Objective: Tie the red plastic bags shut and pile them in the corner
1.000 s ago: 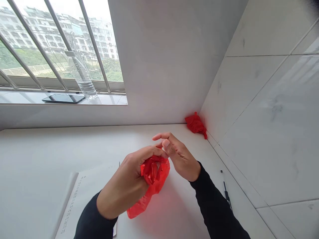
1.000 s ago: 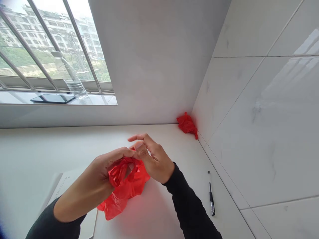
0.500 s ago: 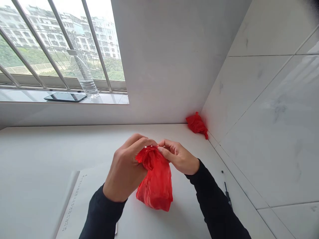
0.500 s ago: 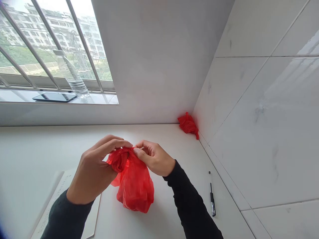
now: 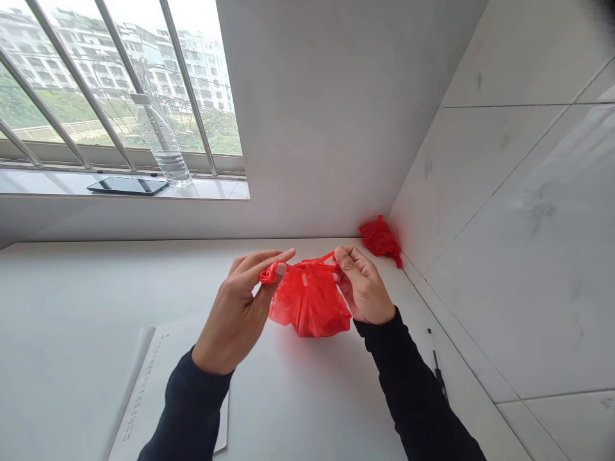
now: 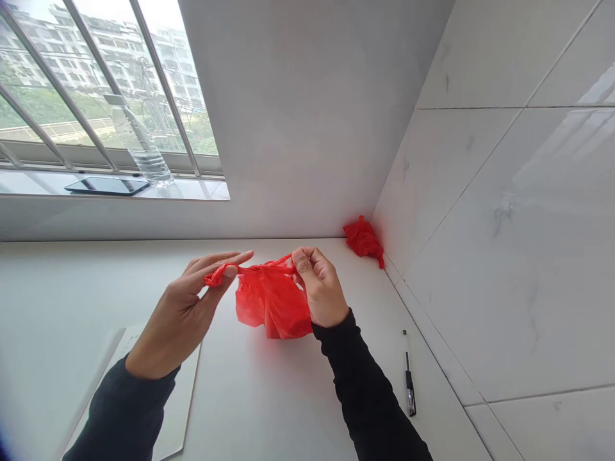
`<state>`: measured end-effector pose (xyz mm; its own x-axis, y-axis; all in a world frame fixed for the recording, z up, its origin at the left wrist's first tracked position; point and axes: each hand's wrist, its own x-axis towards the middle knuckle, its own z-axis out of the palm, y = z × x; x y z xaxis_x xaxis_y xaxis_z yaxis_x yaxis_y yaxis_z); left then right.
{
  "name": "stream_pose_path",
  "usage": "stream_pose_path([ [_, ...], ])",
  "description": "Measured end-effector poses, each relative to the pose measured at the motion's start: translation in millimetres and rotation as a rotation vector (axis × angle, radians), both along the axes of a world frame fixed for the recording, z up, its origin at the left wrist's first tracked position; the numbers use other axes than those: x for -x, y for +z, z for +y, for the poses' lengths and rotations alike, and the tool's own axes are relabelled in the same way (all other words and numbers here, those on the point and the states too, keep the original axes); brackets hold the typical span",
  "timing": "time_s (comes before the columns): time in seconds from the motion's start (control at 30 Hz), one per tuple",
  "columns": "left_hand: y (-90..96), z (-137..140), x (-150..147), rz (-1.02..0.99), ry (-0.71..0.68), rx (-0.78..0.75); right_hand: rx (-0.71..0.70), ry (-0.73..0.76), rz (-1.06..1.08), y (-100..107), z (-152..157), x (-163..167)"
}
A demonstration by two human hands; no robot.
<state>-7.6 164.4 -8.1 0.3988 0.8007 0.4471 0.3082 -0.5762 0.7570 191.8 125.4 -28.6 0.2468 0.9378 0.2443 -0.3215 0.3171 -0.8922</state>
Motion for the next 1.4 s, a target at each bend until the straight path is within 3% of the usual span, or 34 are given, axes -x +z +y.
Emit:
stream_pose_path([
  [0.17,-4.0,19.5,20.3,-0.121,0.134,0.214,0.047,-0.065,0.159,2.8,2.3,-19.5],
  [0.23,-3.5,20.4,18.7,-0.341,0.063,0.374,0.023,-0.076,0.16,4.8,1.7,-20.5],
  [0.37,1.3,12.3,2.2,-0.82,-0.283,0.677,0.012,0.027,0.216,9.2,-1.0,-11.4],
  [0.43,2.0,10.8,-3.8,-0.958,-0.301,0.795,0.057,0.109,0.27,9.1,-1.1,-5.0],
  [0.5,0.3,14.0,-4.0,-1.043,-0.214,0.874,0.111,0.192,0.279,6.5,0.2,0.9],
  [0.63,-5.5,28.9,11.5,-1.089,-0.1,0.854,0.201,0.274,0.257,-0.7,5.1,6.0],
  [0.87,-4.8,35.5,27.1,-1.146,0.012,0.863,0.254,0.111,0.183,-4.9,8.2,-11.4],
  [1.03,-10.7,35.6,10.5,-1.092,-0.004,0.818,0.272,0.104,-0.104,-12.4,10.2,-17.6],
  [1.23,-26.0,42.2,6.0,-0.782,0.101,0.676,0.3,0.104,-0.427,-22.1,11.6,-10.7],
  [1.4,-20.3,28.7,-1.2,-0.672,-0.011,0.618,0.371,0.13,-0.761,-31.9,7.7,8.9],
])
